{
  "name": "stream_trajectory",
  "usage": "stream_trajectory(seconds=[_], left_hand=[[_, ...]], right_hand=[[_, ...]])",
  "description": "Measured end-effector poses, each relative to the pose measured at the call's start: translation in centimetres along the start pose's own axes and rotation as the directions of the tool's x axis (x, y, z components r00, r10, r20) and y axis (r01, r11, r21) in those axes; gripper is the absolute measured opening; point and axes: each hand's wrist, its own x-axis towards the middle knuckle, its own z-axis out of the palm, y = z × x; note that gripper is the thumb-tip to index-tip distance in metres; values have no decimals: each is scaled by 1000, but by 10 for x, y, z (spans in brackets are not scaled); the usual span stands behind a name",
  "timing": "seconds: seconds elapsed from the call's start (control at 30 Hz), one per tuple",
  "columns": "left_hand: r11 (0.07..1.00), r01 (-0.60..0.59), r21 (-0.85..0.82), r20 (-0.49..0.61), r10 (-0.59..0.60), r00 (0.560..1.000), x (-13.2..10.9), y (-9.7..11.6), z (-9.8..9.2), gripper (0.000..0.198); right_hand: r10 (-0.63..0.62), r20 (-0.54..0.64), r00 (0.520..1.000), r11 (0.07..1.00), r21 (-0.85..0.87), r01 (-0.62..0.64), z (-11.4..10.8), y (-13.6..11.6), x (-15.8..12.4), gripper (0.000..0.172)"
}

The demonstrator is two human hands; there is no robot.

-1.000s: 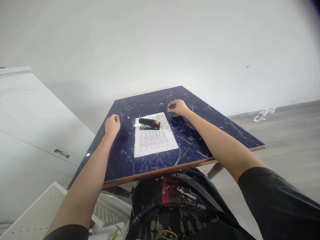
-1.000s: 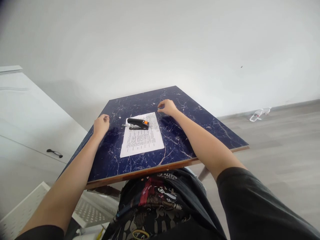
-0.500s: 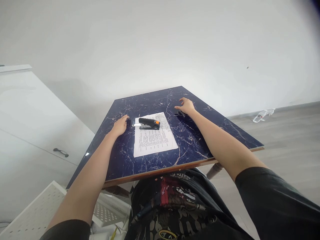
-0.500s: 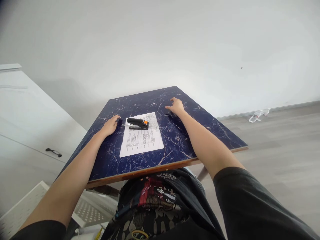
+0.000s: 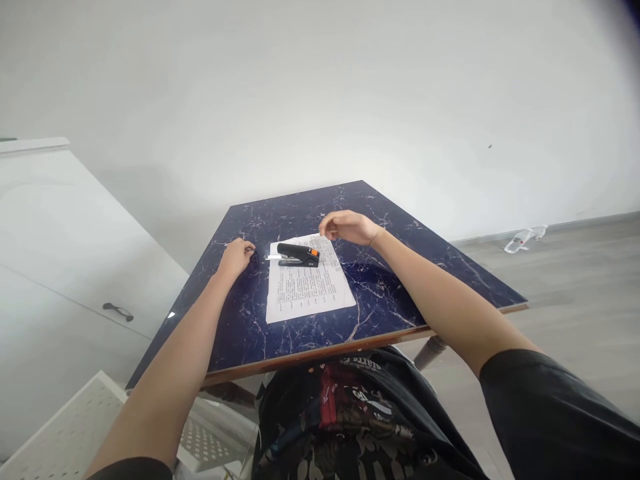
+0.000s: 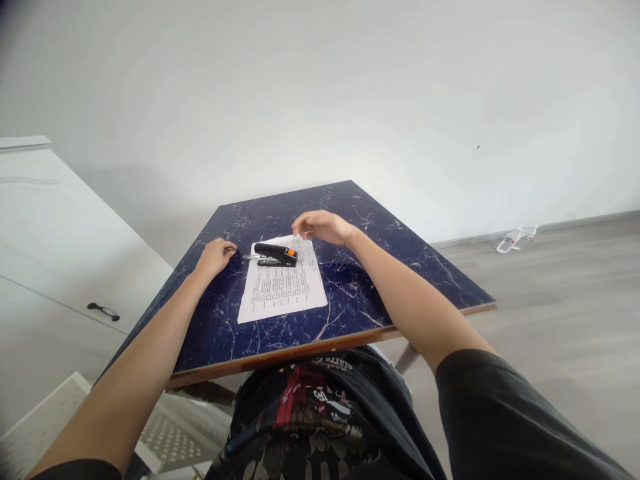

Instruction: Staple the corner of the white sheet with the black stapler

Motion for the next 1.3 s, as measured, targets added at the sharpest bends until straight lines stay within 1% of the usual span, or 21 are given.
stream_trajectory(seconds=[0.07,0.13,0.2,0.3,0.33,0.4,0.5,0.6,0.67,0.73,0.83,0.9,1.03,1.13,1.23,1.3], left_hand=[[1000,3,-16,-35,-4,999,-2,4,-3,9],[998,-5,-55,-77,1,997,-5,11,-7,4],[982,-8,-190,-100,-11,995,-8,22,-10,3],[889,-17,-457,-85,-24,996,-15,42,-15,3],[859,-25,-512,-82,-19,996,-17,49,-17,6],[824,-56,-564,-92,4,996,-21,59,-20,12],[844,-119,-522,-92,83,992,-25,66,-24,18],[893,-173,-416,-11,185,983,-25,65,-24,19],[909,-201,-365,52,236,970,-26,63,-22,19],[913,-220,-345,98,268,958,-26,63,-20,19],[911,-235,-339,132,293,947,-26,63,-17,17],[915,-245,-320,124,297,947,-25,61,-15,17],[921,-278,-273,60,305,950,-22,55,-12,21],[922,-288,-258,9,301,954,-21,51,-9,23],[927,-279,-252,13,291,957,-20,49,-8,23],[928,-275,-253,32,292,956,-20,48,-7,23]], right_hand=[[0,137,991,1000,-9,1,8,-1,1,37],[-8,188,982,1000,20,4,12,-2,3,36],[-10,200,980,998,56,-1,14,-2,4,34],[-9,215,977,998,64,-5,15,-2,4,30],[-15,210,978,998,57,3,15,-2,4,30],[-25,197,980,999,36,18,15,-2,4,31],[-9,205,979,999,32,2,15,-1,4,33],[9,232,973,994,102,-33,15,2,5,33],[7,243,970,986,157,-47,15,5,6,33],[7,245,969,979,195,-56,14,8,7,32],[19,241,970,974,214,-72,14,10,7,31],[32,239,971,974,211,-84,14,10,7,30],[41,228,973,972,214,-92,15,11,7,30],[36,217,976,970,229,-87,16,13,7,36],[41,200,979,973,215,-85,18,13,6,46],[42,191,981,977,197,-80,19,13,6,47]])
